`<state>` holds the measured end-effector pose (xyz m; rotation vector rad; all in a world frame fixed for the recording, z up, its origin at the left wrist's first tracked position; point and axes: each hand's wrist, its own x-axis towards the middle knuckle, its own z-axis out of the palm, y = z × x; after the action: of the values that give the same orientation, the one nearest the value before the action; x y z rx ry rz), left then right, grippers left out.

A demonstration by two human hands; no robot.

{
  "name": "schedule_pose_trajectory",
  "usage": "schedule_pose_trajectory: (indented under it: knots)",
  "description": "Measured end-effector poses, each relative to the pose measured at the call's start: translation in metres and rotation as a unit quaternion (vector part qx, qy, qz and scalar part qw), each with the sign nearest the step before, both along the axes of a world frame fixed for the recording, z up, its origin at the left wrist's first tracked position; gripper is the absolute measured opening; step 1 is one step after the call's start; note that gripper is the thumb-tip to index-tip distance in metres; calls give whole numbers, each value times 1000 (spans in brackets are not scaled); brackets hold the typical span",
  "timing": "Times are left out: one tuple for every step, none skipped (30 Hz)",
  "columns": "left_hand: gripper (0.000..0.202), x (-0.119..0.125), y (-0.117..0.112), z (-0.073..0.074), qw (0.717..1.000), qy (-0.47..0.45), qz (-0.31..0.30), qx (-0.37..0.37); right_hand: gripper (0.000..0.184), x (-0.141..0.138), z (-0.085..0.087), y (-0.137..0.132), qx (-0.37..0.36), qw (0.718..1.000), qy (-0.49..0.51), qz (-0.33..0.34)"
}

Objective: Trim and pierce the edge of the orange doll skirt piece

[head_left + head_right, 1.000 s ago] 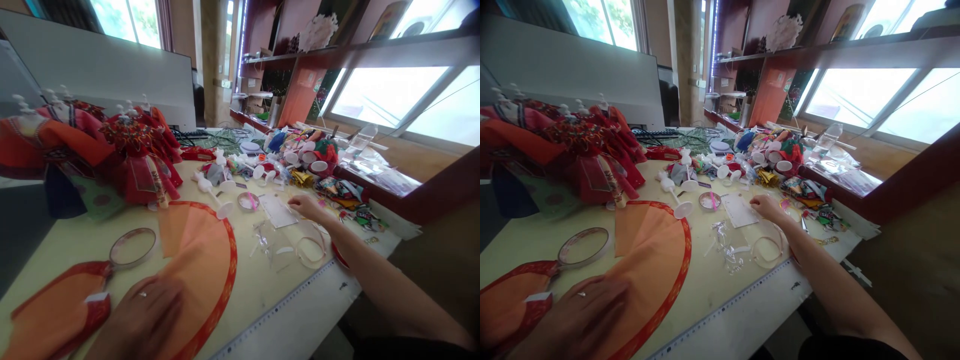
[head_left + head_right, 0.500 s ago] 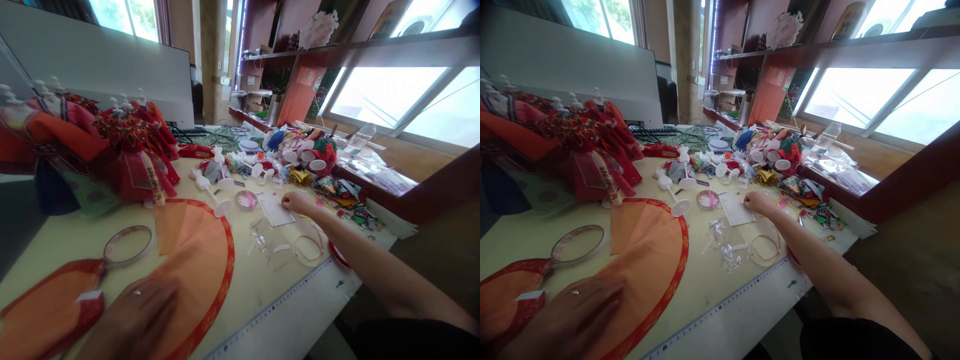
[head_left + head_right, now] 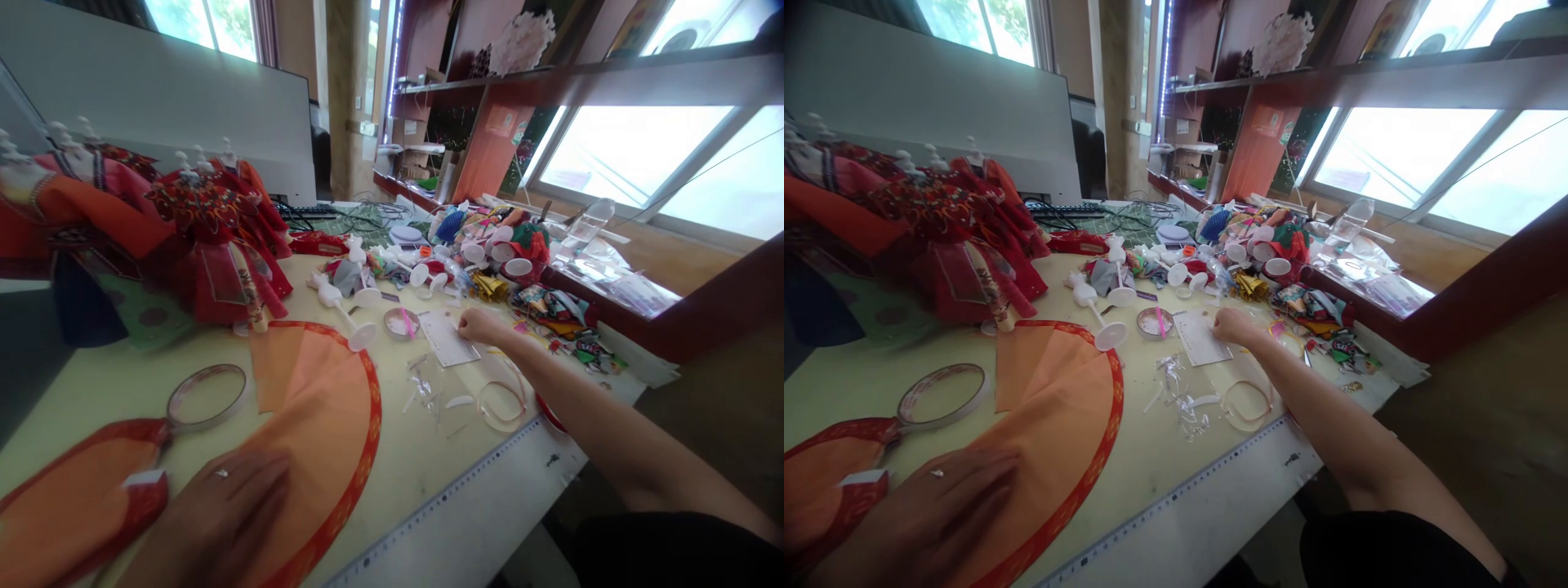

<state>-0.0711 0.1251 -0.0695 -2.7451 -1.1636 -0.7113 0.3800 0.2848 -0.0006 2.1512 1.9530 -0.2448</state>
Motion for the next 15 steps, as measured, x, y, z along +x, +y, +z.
schedule_pose_trajectory:
  knots:
    - [30, -1, 0, -1, 1000, 2, 0, 1, 28, 0, 0, 0, 0, 1000, 2, -2]
    - [31, -2, 1, -2, 1000, 4, -2, 3, 28, 0, 1, -1, -1, 1000, 4, -4]
    - [32, -4, 2, -4, 1000, 8, -5, 4, 28, -1, 1, -1, -2, 1000, 7, -6]
    - [34, -5, 3, -6, 1000, 11, -7, 5, 29, -1, 1, -1, -3, 1000, 11, -7]
    - [35, -7, 4, -7, 1000, 13, -10, 7, 29, 0, 1, -1, -4, 1000, 15, -8]
    - [35, -8, 4, -9, 1000, 13, -12, 9, 29, 0, 1, -1, -4, 1000, 20, -9]
    - [35, -8, 5, -10, 1000, 14, -13, 10, 29, 1, 1, -1, -5, 1000, 26, -10]
    - [35, -8, 5, -10, 1000, 16, -13, 10, 29, 2, 0, -1, -6, 999, 32, -11]
    - [35, -8, 5, -11, 1000, 17, -13, 12, 30, 3, 0, -1, -7, 999, 37, -11]
    - [35, -8, 4, -10, 1000, 19, -11, 10, 30, 5, -1, -1, -8, 999, 42, -12]
    - [35, -7, 4, -10, 1000, 20, -5, 6, 30, 6, -2, 0, -10, 999, 46, -12]
    - [35, -7, 4, -9, 1000, 19, -1, 4, 30, 8, -2, 0, -13, 999, 49, -12]
    - [35, -7, 3, -9, 1000, 18, 0, 3, 30, 9, -3, 1, -16, 998, 52, -12]
    - [35, -7, 3, -9, 1000, 18, -2, 4, 30, 11, -3, 1, -19, 998, 54, -12]
    - [36, -8, 3, -9, 1000, 20, -4, 5, 30, 12, -3, 2, -23, 998, 55, -12]
